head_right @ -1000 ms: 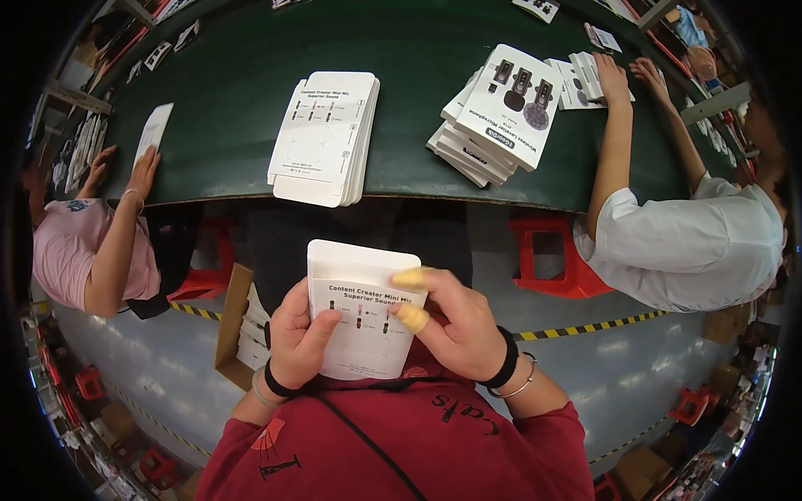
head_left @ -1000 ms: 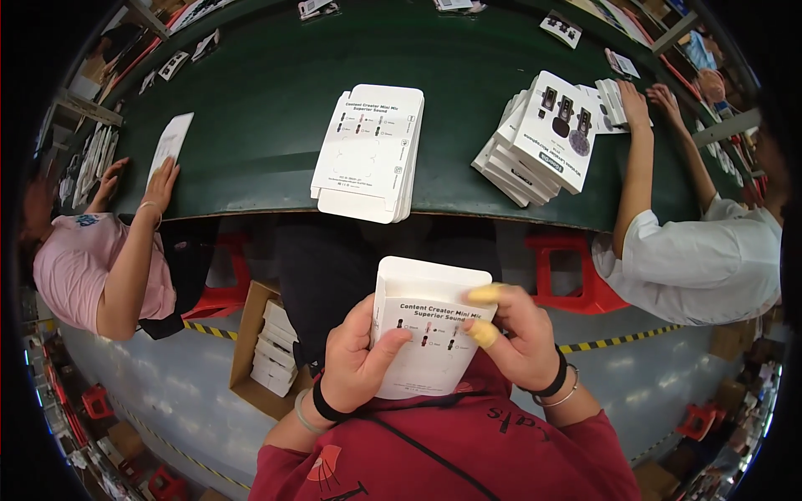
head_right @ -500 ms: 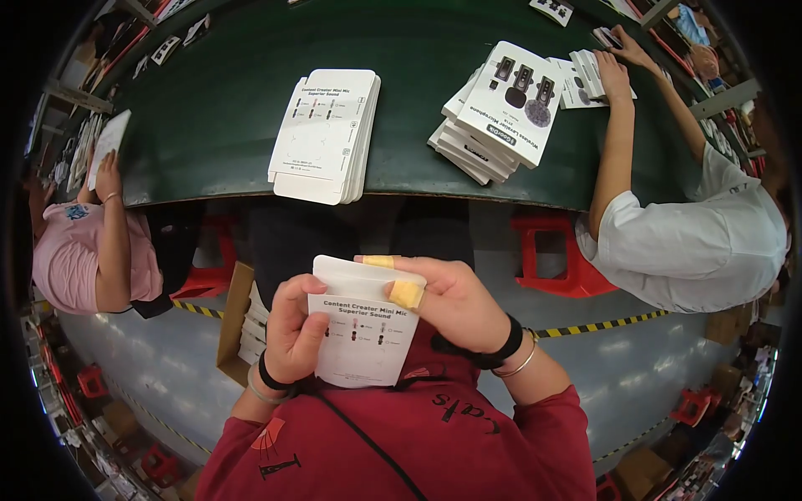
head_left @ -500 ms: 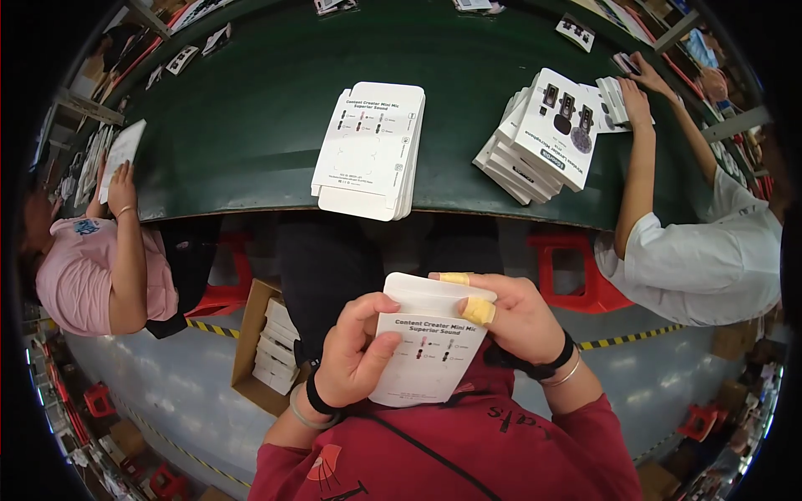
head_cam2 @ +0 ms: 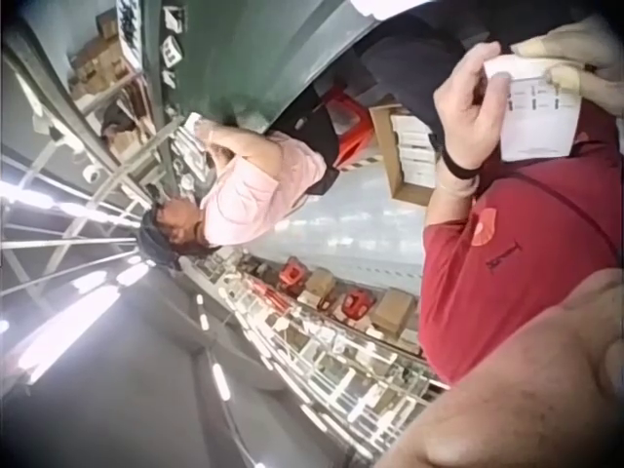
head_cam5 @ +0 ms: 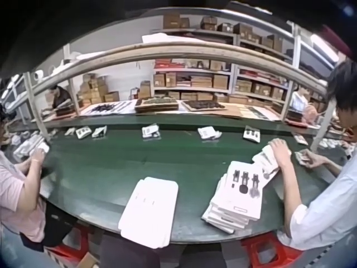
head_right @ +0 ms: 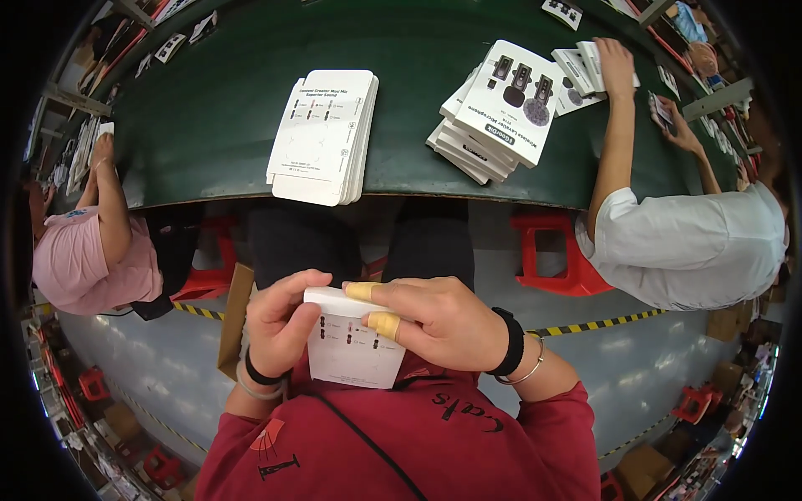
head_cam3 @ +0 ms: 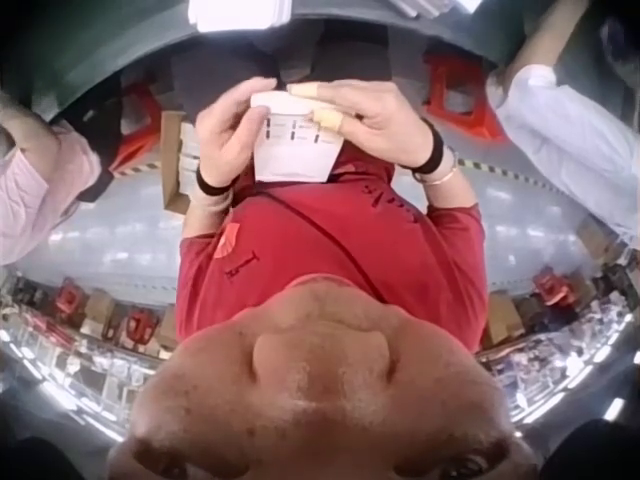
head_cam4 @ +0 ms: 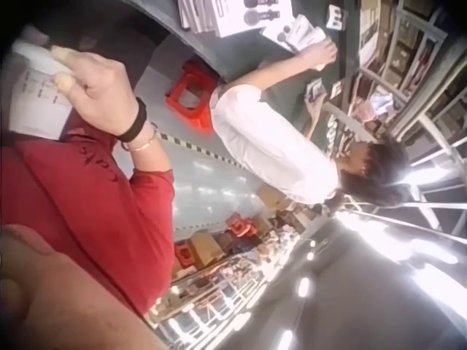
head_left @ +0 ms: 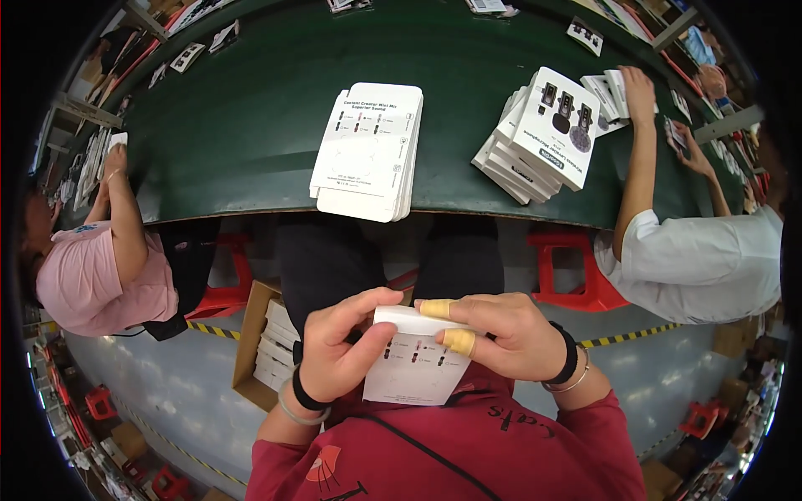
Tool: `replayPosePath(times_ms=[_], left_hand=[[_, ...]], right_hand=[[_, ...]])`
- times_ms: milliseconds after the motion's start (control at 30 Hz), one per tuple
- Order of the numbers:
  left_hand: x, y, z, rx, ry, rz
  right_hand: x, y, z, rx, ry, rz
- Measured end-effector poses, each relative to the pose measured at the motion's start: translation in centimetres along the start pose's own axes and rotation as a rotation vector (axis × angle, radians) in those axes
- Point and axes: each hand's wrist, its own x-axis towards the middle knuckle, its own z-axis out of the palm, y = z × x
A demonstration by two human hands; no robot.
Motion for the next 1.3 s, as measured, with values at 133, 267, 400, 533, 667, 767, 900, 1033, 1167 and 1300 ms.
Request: replayPosePath(times_ms=[133,267,400,533,667,767,900,1033,1167,1300], left_hand=[[1.6,2.1,-1.7,-0.224,-0.182,-0.290],[2.8,2.1,-1.2,-0.320,-0.135,-0.341],[2.6,2.3,-0.8,-0.148,-0.159,-0.240],[0.5,-0.3,0.7,-0.222,-0.006,-0.140],[0.5,-0.8,1.9,-0.356,0.136,-0.060],[0.8,-0.3,1.9,-0.309,0.145,-0.049],[1.0,-0.7,1.9,-0.248,0.088,-0.036],[2.7,1.7,1.9,-0.468,0.175,-0.065],[6.0,1.2,0.1,-0.223,0.411,-0.018],[8.6,-2.9,-3.0,0.261,0.426,-0.003]], right_hand=[[-0.1,-0.4,0.0,0.032,0.016,0.084],[-0.2,-0.3,0.1,0.147,0.042,0.134],[-0.5,0.3,0.0,0.248,0.035,0.204],[-0.9,0.4,0.2,0.416,0.014,0.353],[-1.2,-0.2,0.7,0.180,0.006,0.263],[-1.4,-0.6,1.3,-0.172,0.066,0.022],[-1.0,-1.8,0.7,-0.529,0.097,-0.153],[-1.9,-2.8,-3.0,-0.238,-0.081,0.043],[-3.0,-3.2,-4.6,0.060,0.751,-0.244],[0.4,2.6,-8.7,-0.650,1.009,-0.523]])
